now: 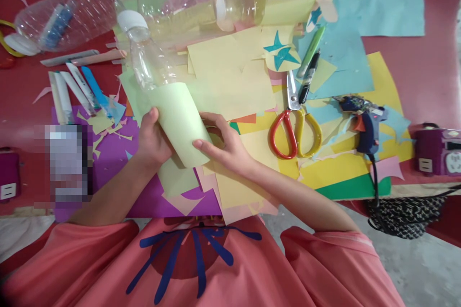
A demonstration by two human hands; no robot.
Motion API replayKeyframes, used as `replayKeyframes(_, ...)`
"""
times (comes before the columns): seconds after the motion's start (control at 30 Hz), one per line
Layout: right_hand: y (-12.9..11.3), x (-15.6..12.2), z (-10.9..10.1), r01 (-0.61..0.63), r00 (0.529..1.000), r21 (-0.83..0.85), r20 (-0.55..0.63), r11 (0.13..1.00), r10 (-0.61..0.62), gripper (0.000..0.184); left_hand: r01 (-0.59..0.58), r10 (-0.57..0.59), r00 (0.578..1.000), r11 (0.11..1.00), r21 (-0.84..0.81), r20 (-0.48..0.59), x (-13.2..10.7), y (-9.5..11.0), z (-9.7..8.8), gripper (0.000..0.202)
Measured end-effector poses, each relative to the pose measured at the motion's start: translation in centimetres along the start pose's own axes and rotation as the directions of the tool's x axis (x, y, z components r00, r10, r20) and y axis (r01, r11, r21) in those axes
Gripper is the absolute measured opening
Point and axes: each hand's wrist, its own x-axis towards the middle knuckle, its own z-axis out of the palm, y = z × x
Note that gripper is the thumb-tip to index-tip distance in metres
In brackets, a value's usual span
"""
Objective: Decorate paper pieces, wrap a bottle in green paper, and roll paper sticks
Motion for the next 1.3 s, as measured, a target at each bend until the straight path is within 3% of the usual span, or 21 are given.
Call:
replayKeyframes(0.1, -0.1, 0.0, -0.1, -0.011, 1.0, -0.006, 0.004, 1.0, 0.011, 0.054, 0.058, -0.053, 0.996, 0.996, -0.072, 0.066, 0.2, 0.2, -0.1, 0.052)
replayKeyframes(0.2, 0.0, 0.0, -0.3, 0.075, 0.996, -0.164, -0.025, 0.984, -0.08, 0.049, 0.05, -0.043, 0.995, 0.996, -0.08, 0.088, 0.3, 0.4, -0.2, 0.049)
replayKeyframes(0.33, 0.1, 0.1, -0.7, 0.186, 0.971, -0.434, -0.057, 0.881, -0.233, 0.044, 0.006, -0.003, 0.998, 0.998, -0.064, 0.061, 0.2, 0.3, 0.0, 0.043)
replayKeyframes(0.43, 0.0, 0.3, -0.9, 0.209, 0.958, -0.488, -0.073, 0.847, -0.279, 0.043, -0.019, 0.019, 1.0, 0.999, -0.045, -0.008, 0.2, 0.4, 0.0, 0.039)
replayKeyframes(0.5, -0.1, 0.4, -1.1, 0.187, 0.952, -0.433, -0.143, 0.882, -0.272, 0.047, -0.024, 0.023, 0.998, 0.999, -0.025, -0.051, 0.2, 0.5, -0.1, 0.039)
replayKeyframes(0.6, -0.2, 0.7, -1.4, 0.091, 0.966, -0.249, -0.212, 0.964, -0.146, 0.057, -0.036, 0.036, 0.998, 0.999, 0.008, -0.05, 0.3, 0.6, -0.3, 0.038)
replayKeyframes(0.7, -0.2, 0.9, -1.3, -0.027, 0.992, -0.092, -0.122, 0.995, 0.016, 0.061, -0.032, 0.031, 0.999, 0.998, 0.046, 0.017, 0.2, 0.7, -0.5, 0.042)
replayKeyframes(0.8, -0.3, 0.9, -0.9, -0.085, 0.996, 0.008, -0.019, 0.996, 0.085, 0.065, -0.028, 0.022, 0.995, 0.997, 0.067, 0.095, 0.0, 0.6, -0.4, 0.048)
replayKeyframes(1.13, 0.0, 0.9, -0.7, -0.158, 0.982, 0.067, 0.113, 0.985, 0.15, 0.061, 0.019, -0.029, 0.99, 0.997, 0.07, 0.137, -0.4, 0.3, 0.1, 0.051)
replayKeyframes(1.23, -0.1, 0.9, -1.0, -0.14, 0.984, 0.042, 0.116, 0.989, 0.135, 0.062, 0.089, -0.091, 0.98, 0.996, 0.021, 0.176, -0.2, 0.6, 0.0, 0.049)
replayKeyframes(1.3, -0.1, 1.0, -1.1, -0.127, 0.988, 0.035, 0.098, 0.991, 0.124, 0.062, 0.072, -0.076, 0.98, 0.997, 0.03, 0.185, -0.2, 0.8, 0.0, 0.046)
